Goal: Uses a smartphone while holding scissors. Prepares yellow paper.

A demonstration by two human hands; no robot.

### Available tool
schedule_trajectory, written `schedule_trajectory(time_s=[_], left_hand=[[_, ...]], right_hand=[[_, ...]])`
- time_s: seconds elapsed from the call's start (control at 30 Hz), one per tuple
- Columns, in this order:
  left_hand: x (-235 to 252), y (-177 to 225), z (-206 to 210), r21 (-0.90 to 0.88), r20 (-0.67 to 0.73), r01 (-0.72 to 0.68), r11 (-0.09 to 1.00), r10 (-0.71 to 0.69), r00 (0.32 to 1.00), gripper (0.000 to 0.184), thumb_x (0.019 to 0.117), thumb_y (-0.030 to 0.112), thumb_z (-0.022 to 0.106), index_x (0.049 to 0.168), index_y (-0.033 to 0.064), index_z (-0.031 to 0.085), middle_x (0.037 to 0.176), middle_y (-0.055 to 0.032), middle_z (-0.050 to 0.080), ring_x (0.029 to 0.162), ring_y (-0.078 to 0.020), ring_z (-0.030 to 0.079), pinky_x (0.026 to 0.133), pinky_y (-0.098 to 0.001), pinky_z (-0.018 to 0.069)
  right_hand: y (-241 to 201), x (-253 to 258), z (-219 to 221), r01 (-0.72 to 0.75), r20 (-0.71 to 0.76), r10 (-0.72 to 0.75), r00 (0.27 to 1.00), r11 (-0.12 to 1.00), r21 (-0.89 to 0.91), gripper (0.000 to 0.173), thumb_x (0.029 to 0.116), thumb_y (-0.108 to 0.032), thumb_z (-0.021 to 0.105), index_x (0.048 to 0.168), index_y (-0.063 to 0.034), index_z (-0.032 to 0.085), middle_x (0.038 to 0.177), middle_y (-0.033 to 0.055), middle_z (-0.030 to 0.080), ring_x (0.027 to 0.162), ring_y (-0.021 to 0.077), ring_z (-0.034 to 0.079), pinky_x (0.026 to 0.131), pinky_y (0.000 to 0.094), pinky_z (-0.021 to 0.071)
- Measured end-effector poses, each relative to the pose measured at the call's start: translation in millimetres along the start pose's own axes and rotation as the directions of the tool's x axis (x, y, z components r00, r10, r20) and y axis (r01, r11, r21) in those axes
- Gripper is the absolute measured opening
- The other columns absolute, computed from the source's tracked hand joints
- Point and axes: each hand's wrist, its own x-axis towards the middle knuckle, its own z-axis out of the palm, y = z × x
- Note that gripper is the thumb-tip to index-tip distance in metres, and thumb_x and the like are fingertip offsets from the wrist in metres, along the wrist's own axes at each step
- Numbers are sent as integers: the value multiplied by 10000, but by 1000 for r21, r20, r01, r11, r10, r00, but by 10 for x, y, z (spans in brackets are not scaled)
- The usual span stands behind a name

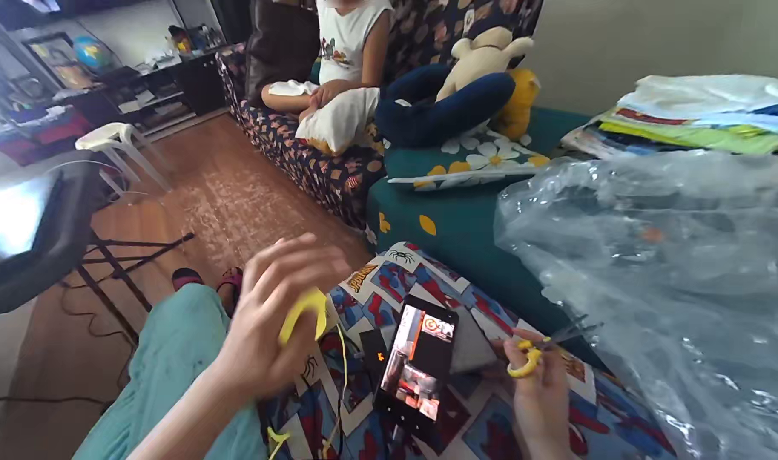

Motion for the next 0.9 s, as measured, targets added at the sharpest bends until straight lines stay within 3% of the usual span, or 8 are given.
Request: schedule_trajectory(time_s=[0.03, 0.1, 0.17, 0.23, 0.43, 0.53, 0.77, 0.9], left_hand=[[-249, -386, 247, 30, 185, 261, 965, -262, 947, 512, 1014, 364, 526, 1473, 136, 505, 1475, -30, 548, 1386, -207, 482, 1145, -489, 392], [-685, -872, 622, 79, 488, 647, 759, -595, 638, 794, 989, 505, 591, 1604, 98, 299, 1574, -171, 430, 1412, -330, 473, 1148, -568, 398], [-974, -1018, 829, 176, 595, 701, 691, -642, 484, 931, 945, 650, 557, 1615, 69, 275, 1606, -196, 382, 1470, -379, 388, 1184, -586, 328], [-1107, -1006, 882, 232, 579, 655, 719, -643, 501, 895, 945, 660, 521, 1593, 73, 337, 1581, -176, 428, 1464, -382, 391, 1175, -596, 323], [-1061, -1066, 822, 274, 498, 628, 728, -666, 555, 486, 997, 119, 540, 1456, -29, 480, 1377, -242, 589, 1289, -389, 567, 1112, -522, 430], [-1137, -1156, 851, 322, 429, 577, 751, -659, 618, 318, 1018, 95, 524, 1292, -11, 643, 1232, -217, 670, 1134, -347, 666, 1020, -482, 517], [-1001, -713, 599, 260, 59, 260, 930, -284, 957, 259, 852, 106, 615, 1059, 76, 768, 953, -93, 720, 886, -240, 707, 793, -386, 601], [-930, 174, 174, 101, 402, 188, 977, -213, 890, 296, 934, 18, 617, 1204, 41, 737, 1181, -190, 709, 1010, -355, 696, 878, -464, 577]], right_hand=[[15, -10, -4, 3, 8, -3, 1000, 1000, -3, 419, 998, -192, 572, 1331, 37, 460, 1014, 18, 666, 858, 60, 689, 757, 258, 605], [15, -12, -31, 0, 35, 0, 999, 1000, 4, 404, 996, -149, 568, 1324, 58, 454, 1035, 43, 650, 872, 81, 678, 784, 271, 597], [-6, 3, -11, 13, 40, -12, 999, 1000, -12, 385, 997, -141, 572, 1306, 64, 468, 1016, 41, 654, 855, 74, 670, 768, 263, 589], [-12, -24, 11, 15, 24, -15, 1000, 1000, -24, 390, 993, -164, 580, 1297, 58, 479, 1033, 31, 631, 855, 53, 652, 757, 237, 580], [-90, -85, 78, 3, -16, -3, 1000, 1000, 7, 436, 975, -219, 596, 1312, 32, 480, 954, -1, 651, 820, 41, 667, 734, 218, 582], [-126, -97, 95, 6, -25, -6, 1000, 1000, 5, 414, 972, -244, 606, 1288, 6, 515, 898, -23, 666, 772, 32, 674, 683, 211, 586], [-113, -103, 106, -3, -32, 4, 999, 999, 38, 416, 960, -237, 622, 1288, -9, 504, 903, -8, 681, 775, 66, 696, 647, 235, 598], [-100, -111, 94, 18, -25, -17, 1000, 999, 32, 392, 966, -213, 624, 1282, -8, 514, 897, -3, 687, 748, 64, 695, 594, 237, 595]])
